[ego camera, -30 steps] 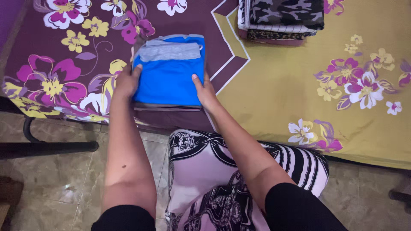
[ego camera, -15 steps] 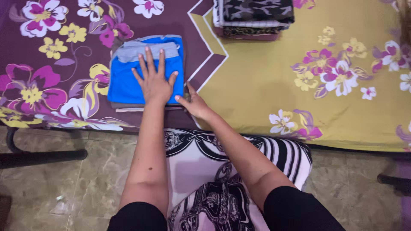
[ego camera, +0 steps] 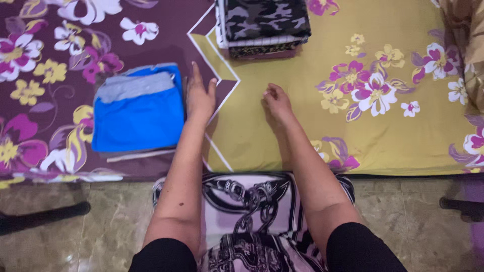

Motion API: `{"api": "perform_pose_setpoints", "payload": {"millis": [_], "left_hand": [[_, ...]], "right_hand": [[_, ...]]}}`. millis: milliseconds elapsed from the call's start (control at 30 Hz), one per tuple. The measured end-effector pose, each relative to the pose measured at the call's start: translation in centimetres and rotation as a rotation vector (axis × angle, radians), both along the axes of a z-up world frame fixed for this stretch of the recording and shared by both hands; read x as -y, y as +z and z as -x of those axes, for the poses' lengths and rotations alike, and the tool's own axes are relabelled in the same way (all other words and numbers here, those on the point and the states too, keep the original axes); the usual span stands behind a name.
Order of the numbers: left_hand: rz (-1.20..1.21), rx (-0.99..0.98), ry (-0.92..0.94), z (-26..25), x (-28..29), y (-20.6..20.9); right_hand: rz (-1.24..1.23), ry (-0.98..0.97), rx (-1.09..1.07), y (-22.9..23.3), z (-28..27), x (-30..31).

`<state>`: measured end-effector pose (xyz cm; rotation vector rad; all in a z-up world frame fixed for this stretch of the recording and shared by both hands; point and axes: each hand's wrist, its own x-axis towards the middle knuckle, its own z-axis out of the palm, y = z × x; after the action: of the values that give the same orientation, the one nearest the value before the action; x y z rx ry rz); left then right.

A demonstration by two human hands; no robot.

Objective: The person folds several items of clothing by hand on a bed, including a blue piece, a camouflage patterned item, and a floral white garment, and then picks up the folded stack.

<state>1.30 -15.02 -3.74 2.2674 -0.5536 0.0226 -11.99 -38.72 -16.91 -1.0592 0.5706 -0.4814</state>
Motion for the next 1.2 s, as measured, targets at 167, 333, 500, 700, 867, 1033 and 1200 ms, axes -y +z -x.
{"api": "perform_pose_setpoints", "payload": {"millis": [167,333,500,700,867,1033,1200], "left_hand": [[0.267,-0.27,-0.028,-5.2,7.1,-7.8],[0.497,-0.484,0.004,-10.4,10.8,-12.4],[0.983,-1.021,0.084,-12.4,13.1,-10.4],[0.881,-0.802,0.014,-13.6,15.0,-12.6],[0.75,-0.677,-0.01,-12.7,13.7,-11.5],[0.708,-0.633,0.003,-7.9,10.9,-9.5],[0.841,-0.604,0.051,-0.8,6.4,-9.5]], "right_hand": [[0.003,-0.078,0.136,-1.7,-2.4,7.5],[-0.016,-0.153,-0.007,1.7,-5.2,11.8],[-0.043,-0.129,-0.013,2.3,-7.8,13.8],[0.069,-0.232,-0.066,0.4,-9.1,15.6],[0.152,-0.215,-0.051,2.2,-7.6,14.6],[0.045,-0.189,0.025,6.0,-3.1,10.6],[0.037,-0.172,0.072,6.8,3.0,5.9]]}}
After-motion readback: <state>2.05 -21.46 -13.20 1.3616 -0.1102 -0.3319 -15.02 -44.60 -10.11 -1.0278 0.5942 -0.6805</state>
